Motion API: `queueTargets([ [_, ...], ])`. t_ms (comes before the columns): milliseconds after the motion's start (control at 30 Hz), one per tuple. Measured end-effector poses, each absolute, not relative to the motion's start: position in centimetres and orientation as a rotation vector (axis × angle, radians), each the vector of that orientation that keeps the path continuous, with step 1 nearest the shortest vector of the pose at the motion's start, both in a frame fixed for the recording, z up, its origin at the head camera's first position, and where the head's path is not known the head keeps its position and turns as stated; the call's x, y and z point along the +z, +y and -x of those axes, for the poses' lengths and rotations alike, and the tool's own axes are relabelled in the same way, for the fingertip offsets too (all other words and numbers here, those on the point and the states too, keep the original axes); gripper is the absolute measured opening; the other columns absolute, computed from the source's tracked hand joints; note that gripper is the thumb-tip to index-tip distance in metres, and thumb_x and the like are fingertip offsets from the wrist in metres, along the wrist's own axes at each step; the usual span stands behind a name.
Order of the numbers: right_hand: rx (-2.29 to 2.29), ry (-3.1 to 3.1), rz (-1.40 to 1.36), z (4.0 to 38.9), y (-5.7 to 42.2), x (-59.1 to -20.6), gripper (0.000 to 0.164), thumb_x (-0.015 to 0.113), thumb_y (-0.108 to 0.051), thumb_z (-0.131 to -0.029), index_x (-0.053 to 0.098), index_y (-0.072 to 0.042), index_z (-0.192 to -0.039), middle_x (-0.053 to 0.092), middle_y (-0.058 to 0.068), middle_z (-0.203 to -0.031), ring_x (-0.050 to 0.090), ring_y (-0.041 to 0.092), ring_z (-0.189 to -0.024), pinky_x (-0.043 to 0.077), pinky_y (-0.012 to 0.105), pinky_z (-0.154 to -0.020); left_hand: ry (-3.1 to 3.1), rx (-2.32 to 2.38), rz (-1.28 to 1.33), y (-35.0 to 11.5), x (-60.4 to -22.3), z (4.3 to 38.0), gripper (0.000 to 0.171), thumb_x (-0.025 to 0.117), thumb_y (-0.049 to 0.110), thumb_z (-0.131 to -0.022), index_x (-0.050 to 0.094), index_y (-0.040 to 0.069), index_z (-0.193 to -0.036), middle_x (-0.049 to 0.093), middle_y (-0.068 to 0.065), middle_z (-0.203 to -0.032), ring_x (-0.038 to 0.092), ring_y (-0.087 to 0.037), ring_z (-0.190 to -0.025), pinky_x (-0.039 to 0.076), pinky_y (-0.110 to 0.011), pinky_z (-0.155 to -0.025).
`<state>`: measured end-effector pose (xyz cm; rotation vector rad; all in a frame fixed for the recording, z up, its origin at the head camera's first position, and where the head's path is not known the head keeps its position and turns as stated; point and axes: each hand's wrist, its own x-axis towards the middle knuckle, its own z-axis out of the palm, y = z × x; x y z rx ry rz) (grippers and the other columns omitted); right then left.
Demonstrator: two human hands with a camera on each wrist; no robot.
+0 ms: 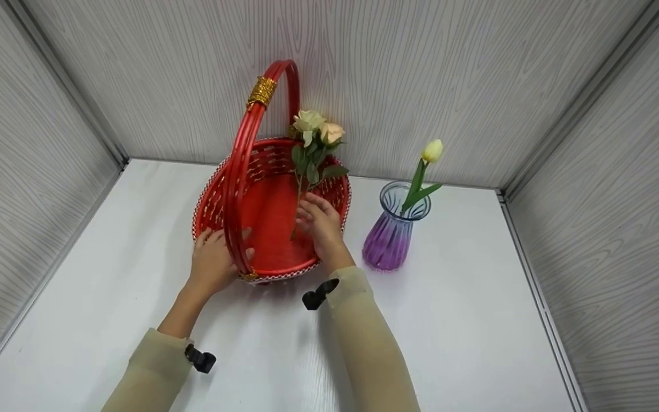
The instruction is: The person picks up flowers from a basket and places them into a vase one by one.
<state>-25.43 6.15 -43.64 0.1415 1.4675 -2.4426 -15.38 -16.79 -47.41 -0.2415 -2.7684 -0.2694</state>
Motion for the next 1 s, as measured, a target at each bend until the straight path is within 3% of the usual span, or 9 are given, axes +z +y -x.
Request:
queueTargets([
  [200,-2.457,1.322,-0.215,26.4,5.9,-43.5,0.052,0.051,-0.018,-0.103,0.038,-0.006,-0.152,0.041,0.020,-0.154,0.042,0.035,-0.141,0.041,0.047,-0.112,-2.741,-0.288,0.243,-16.9,-47.2,15.4,0.046,0.064,0.031,-0.091,0.065,0.015,-0.134,0.060,-0.008,-0.140,0.053,-0.032,-0.130,0.031,-0.059,-0.112],
  [633,-2.495,1.219,-0.321,27.4,5.3,-44.2,0.054,0.055,-0.018,-0.101,0.041,-0.007,-0.152,0.044,0.019,-0.153,0.040,0.034,-0.143,0.038,0.044,-0.115,-2.760,-0.294,0.239,-16.9,-47.4,15.2,0.047,0.065,0.031,-0.090,0.064,0.013,-0.133,0.060,-0.008,-0.141,0.053,-0.032,-0.130,0.030,-0.059,-0.113],
  [1000,-2.504,1.143,-0.380,27.7,5.3,-44.5,0.047,0.047,-0.023,-0.103,0.046,-0.007,-0.147,0.046,0.017,-0.152,0.043,0.031,-0.142,0.036,0.043,-0.116,-2.775,-0.285,0.249,-16.9,-47.4,15.4,0.048,0.064,0.031,-0.089,0.064,0.013,-0.133,0.059,-0.008,-0.142,0.052,-0.032,-0.131,0.029,-0.058,-0.113],
])
